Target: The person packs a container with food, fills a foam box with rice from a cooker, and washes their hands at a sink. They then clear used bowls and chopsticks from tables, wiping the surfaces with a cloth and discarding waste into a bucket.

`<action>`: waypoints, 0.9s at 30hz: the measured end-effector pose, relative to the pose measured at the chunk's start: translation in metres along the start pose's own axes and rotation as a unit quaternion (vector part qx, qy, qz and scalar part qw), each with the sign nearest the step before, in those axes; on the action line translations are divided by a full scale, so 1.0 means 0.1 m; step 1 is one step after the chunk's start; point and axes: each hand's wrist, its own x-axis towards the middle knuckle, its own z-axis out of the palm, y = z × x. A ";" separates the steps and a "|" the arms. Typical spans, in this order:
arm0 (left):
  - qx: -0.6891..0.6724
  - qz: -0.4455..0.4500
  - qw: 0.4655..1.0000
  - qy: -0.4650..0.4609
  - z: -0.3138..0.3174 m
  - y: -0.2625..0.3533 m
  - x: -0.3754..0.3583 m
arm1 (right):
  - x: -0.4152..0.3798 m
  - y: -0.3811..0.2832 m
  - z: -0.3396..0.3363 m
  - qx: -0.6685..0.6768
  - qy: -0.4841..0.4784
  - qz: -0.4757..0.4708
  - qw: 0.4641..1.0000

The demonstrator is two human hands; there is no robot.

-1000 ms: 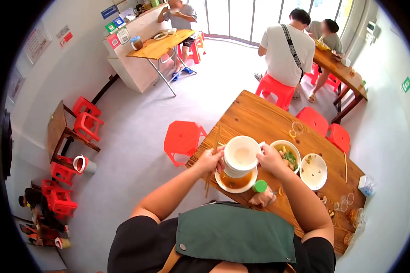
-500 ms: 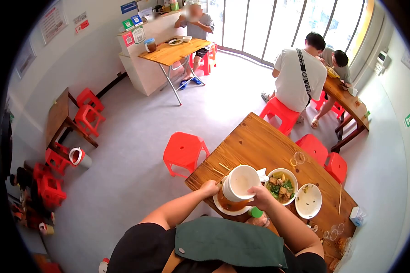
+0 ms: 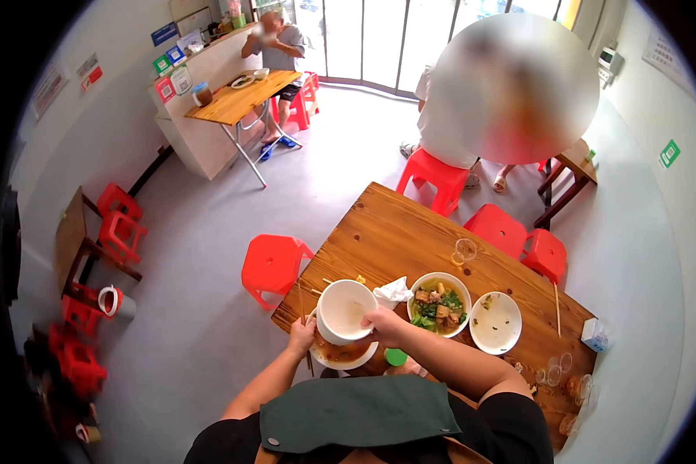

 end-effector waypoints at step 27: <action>-0.043 -0.046 0.927 0.369 -4.21 0.30 -0.24 | 2.18 0.04 4.47 -0.230 -0.237 0.186 0.925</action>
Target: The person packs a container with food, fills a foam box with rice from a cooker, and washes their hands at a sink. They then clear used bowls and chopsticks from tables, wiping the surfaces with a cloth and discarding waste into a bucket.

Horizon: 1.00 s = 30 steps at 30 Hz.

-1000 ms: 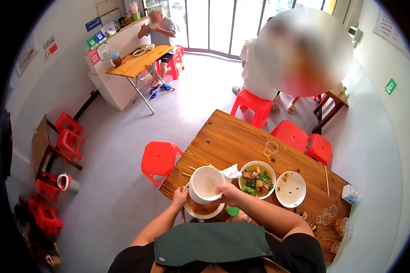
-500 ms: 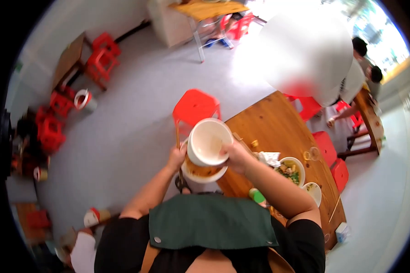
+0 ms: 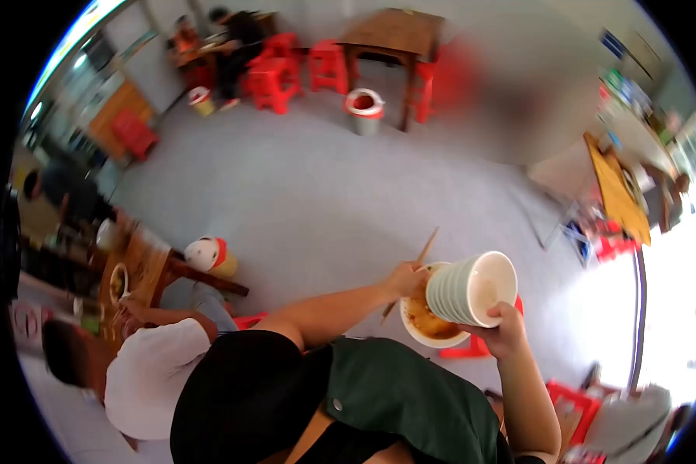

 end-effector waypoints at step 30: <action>-0.198 -0.212 0.736 0.612 -6.96 -1.32 0.59 | 5.51 0.89 7.34 -0.388 -0.395 0.347 0.757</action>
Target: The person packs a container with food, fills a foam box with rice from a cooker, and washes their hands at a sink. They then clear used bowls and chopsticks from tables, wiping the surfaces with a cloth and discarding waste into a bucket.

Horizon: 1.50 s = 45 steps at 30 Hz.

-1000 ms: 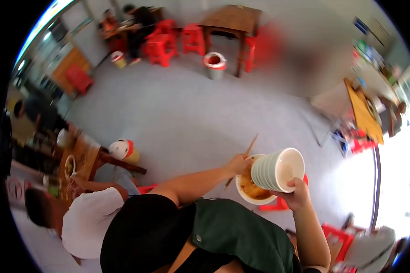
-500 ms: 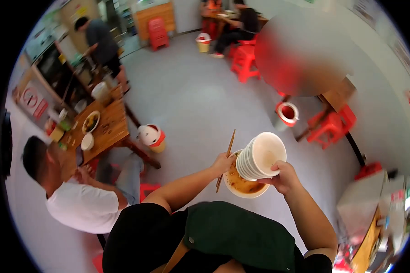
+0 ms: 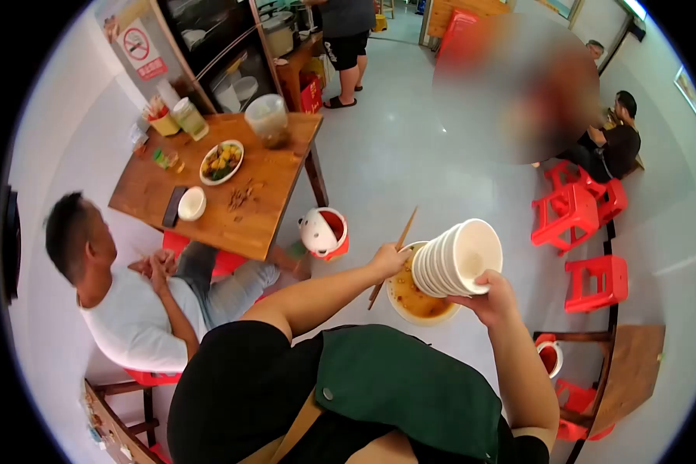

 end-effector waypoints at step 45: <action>-0.229 -0.024 0.953 0.197 -3.11 3.30 13.48 | 12.12 -8.88 2.13 -0.180 -0.049 0.079 0.979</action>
